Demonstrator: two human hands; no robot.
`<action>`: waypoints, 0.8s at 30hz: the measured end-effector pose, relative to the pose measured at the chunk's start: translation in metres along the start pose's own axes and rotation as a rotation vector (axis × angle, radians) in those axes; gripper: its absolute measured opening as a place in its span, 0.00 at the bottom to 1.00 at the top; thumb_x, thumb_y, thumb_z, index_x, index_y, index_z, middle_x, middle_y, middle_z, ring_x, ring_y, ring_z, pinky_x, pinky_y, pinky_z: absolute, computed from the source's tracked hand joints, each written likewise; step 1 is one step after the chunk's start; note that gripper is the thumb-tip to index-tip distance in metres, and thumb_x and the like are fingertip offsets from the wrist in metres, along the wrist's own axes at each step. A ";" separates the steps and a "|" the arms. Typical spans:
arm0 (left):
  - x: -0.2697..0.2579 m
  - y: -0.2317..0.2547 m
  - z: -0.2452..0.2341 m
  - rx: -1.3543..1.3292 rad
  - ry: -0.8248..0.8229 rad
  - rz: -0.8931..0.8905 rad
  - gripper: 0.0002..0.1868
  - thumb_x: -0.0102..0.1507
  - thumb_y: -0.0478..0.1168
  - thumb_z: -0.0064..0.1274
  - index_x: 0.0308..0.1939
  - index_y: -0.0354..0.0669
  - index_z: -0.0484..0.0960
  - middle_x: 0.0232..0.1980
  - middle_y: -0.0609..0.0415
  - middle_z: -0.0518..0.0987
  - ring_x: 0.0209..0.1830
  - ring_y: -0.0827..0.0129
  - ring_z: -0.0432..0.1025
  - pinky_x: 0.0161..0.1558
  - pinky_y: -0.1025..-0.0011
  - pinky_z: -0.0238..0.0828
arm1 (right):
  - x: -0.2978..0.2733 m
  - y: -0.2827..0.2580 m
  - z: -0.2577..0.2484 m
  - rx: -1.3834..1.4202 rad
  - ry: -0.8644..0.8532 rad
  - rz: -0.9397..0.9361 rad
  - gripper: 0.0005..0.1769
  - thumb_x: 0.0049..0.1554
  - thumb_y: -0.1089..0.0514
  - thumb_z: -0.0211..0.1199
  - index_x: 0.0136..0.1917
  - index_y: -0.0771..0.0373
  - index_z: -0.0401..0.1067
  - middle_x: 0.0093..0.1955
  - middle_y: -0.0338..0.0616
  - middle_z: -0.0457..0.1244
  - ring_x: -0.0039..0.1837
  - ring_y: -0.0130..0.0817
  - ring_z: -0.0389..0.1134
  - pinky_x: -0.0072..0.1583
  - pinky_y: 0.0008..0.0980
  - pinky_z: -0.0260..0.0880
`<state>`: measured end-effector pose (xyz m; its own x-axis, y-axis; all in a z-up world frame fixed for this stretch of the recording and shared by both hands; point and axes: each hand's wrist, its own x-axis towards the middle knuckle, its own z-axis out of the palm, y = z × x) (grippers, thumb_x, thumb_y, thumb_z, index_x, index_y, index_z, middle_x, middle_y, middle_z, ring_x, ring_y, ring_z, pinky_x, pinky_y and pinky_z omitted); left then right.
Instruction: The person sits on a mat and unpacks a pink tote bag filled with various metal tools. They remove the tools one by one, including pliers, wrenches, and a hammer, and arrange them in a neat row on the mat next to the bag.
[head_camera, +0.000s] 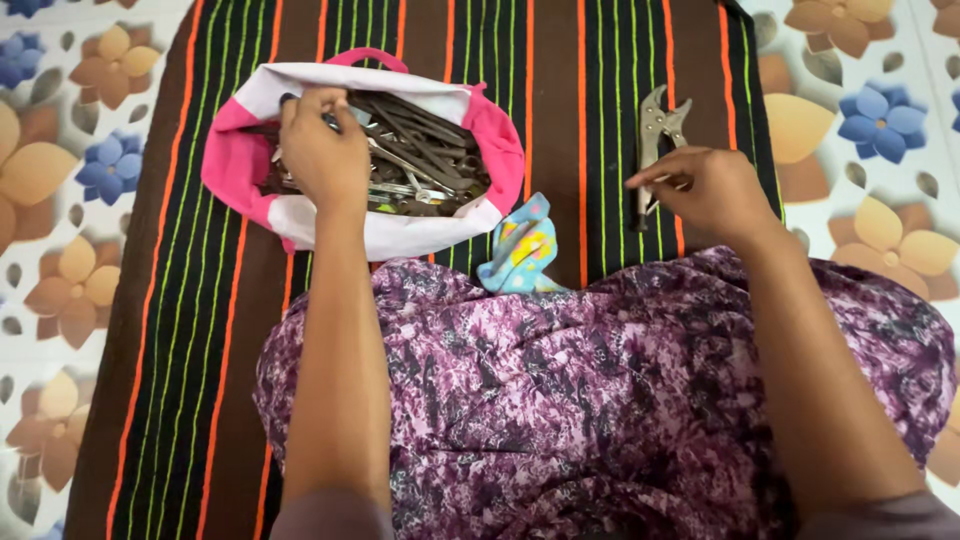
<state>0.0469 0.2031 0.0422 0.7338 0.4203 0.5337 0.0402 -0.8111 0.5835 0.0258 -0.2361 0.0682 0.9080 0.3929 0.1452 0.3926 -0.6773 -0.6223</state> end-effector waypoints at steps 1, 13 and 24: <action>0.001 0.001 0.000 -0.018 -0.011 0.018 0.03 0.63 0.38 0.58 0.41 0.47 0.83 0.41 0.52 0.82 0.42 0.56 0.78 0.45 0.60 0.73 | 0.004 -0.010 -0.004 -0.015 -0.046 -0.021 0.13 0.55 0.63 0.68 0.53 0.51 0.83 0.47 0.42 0.71 0.44 0.34 0.73 0.46 0.33 0.73; -0.025 -0.002 0.039 0.204 -0.591 -0.054 0.09 0.60 0.48 0.61 0.34 0.50 0.87 0.35 0.49 0.85 0.37 0.53 0.80 0.40 0.55 0.75 | -0.005 -0.022 0.042 -0.132 -0.143 -0.178 0.12 0.54 0.62 0.67 0.50 0.48 0.82 0.52 0.32 0.72 0.46 0.35 0.73 0.44 0.34 0.72; -0.035 -0.007 0.077 0.533 -0.831 -0.459 0.37 0.64 0.73 0.43 0.33 0.42 0.87 0.36 0.46 0.83 0.39 0.51 0.80 0.41 0.55 0.76 | 0.020 -0.023 0.060 -0.092 -0.189 -0.174 0.11 0.54 0.61 0.66 0.50 0.50 0.82 0.52 0.28 0.71 0.45 0.34 0.73 0.45 0.34 0.72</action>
<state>0.0731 0.1627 -0.0280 0.7951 0.4844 -0.3649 0.5694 -0.8035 0.1739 0.0263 -0.1755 0.0393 0.7855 0.6120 0.0922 0.5600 -0.6394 -0.5268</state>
